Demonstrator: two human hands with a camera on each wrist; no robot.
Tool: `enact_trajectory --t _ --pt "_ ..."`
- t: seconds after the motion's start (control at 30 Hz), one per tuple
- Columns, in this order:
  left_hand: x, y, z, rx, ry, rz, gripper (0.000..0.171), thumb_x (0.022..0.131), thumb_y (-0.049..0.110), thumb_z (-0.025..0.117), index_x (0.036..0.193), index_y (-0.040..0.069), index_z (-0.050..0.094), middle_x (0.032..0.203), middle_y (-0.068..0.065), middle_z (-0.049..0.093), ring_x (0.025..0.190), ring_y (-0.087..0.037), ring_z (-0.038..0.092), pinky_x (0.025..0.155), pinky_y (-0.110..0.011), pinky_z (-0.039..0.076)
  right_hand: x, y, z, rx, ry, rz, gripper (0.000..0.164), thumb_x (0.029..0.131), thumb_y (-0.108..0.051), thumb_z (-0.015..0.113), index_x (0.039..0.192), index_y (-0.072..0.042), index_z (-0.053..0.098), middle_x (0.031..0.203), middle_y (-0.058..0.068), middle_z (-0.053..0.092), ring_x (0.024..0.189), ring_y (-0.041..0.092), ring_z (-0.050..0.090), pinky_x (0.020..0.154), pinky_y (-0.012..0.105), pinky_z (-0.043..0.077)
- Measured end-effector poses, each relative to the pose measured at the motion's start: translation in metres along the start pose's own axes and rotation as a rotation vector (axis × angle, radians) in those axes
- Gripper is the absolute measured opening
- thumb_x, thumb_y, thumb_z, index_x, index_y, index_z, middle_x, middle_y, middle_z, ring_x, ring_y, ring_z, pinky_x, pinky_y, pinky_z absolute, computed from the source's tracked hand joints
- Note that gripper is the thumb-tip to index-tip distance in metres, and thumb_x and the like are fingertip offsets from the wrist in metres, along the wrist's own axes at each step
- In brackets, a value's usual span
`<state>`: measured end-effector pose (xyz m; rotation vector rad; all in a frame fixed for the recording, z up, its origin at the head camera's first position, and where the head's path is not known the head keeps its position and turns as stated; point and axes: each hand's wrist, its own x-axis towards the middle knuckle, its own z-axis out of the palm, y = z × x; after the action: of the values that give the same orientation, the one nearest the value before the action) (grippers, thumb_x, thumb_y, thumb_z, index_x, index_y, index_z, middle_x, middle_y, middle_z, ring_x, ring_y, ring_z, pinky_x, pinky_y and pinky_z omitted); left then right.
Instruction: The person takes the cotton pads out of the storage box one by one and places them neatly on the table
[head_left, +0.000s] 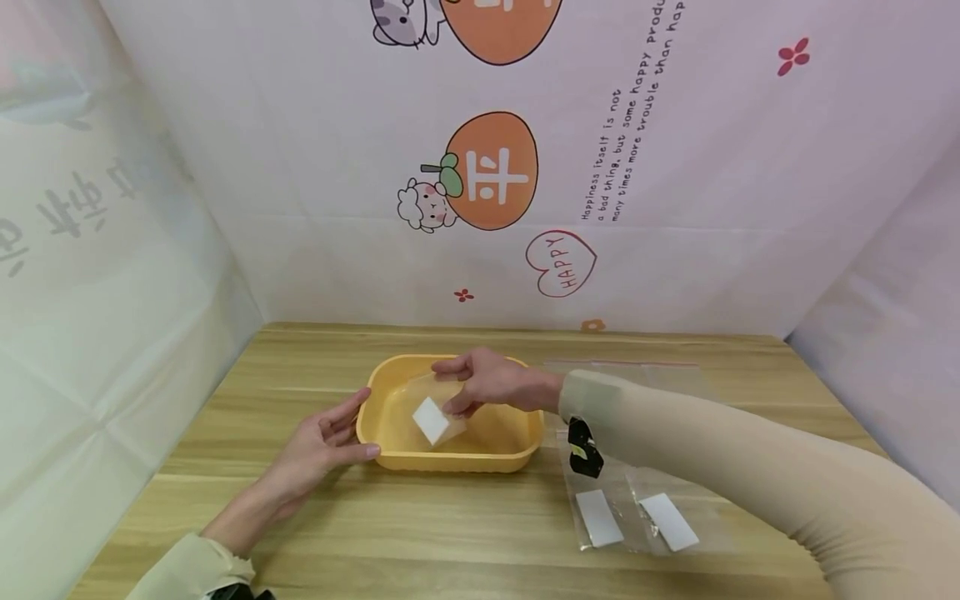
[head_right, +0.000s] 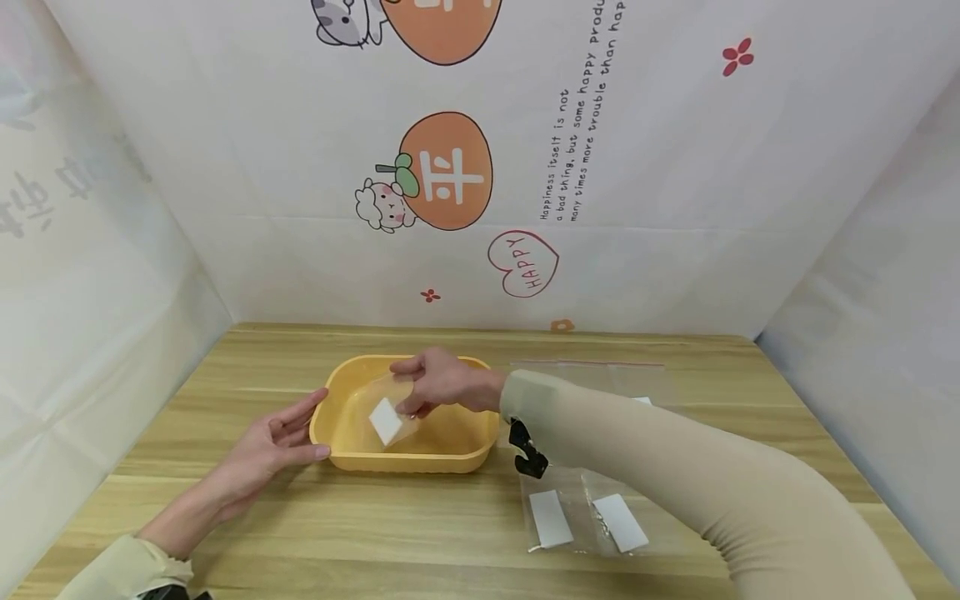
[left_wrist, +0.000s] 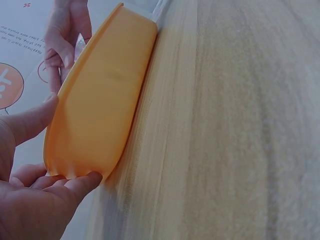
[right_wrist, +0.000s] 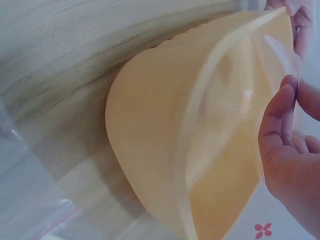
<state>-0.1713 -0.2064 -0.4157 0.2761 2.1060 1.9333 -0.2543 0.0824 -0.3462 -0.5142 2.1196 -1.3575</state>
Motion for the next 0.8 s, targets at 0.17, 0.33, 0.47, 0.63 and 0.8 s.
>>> enact_trajectory --t 0.17,0.33,0.47,0.63,0.8 --pt "0.000 0.000 0.001 -0.003 -0.005 0.005 0.097 0.091 0.007 0.083 0.167 0.002 0.022 0.171 -0.021 0.017 0.153 -0.038 0.026 0.112 -0.029 0.040 -0.008 -0.006 -0.010 -0.016 -0.008 -0.008 0.070 0.090 0.005 0.078 0.154 0.003 0.050 0.158 0.015 0.049 0.078 0.014 0.069 0.075 0.030 0.064" --pt "0.000 0.000 0.000 0.001 -0.009 0.013 0.097 0.092 0.008 0.082 0.167 0.003 0.022 0.171 -0.021 0.017 0.153 -0.038 0.026 0.113 -0.029 0.038 -0.018 -0.010 -0.021 -0.018 -0.015 -0.029 0.070 0.090 0.003 0.079 0.154 0.001 0.050 0.151 0.015 0.058 0.076 0.015 0.069 0.076 0.031 0.063" --pt "0.000 -0.001 0.000 0.006 -0.007 0.011 0.097 0.092 0.009 0.082 0.167 0.003 0.021 0.172 -0.020 0.017 0.154 -0.037 0.025 0.113 -0.028 0.037 -0.027 -0.013 -0.027 -0.032 -0.022 -0.037 0.070 0.090 0.002 0.078 0.155 0.001 0.050 0.136 0.017 0.068 0.075 0.015 0.069 0.074 0.030 0.062" --pt "0.000 -0.001 0.000 -0.002 -0.013 0.010 0.097 0.093 0.008 0.081 0.167 0.003 0.020 0.172 -0.019 0.016 0.154 -0.036 0.024 0.113 -0.025 0.037 -0.039 -0.016 -0.031 -0.028 -0.017 -0.056 0.071 0.091 0.002 0.078 0.156 0.000 0.049 0.152 0.015 0.057 0.077 0.016 0.070 0.075 0.031 0.063" --pt "-0.001 0.000 0.000 -0.009 -0.022 0.008 0.097 0.093 0.009 0.081 0.168 0.004 0.019 0.172 -0.019 0.015 0.155 -0.036 0.023 0.113 -0.025 0.037 -0.051 -0.018 -0.037 -0.010 -0.020 -0.087 0.070 0.091 0.003 0.076 0.156 -0.002 0.050 0.160 0.012 0.049 0.072 0.016 0.068 0.075 0.031 0.062"
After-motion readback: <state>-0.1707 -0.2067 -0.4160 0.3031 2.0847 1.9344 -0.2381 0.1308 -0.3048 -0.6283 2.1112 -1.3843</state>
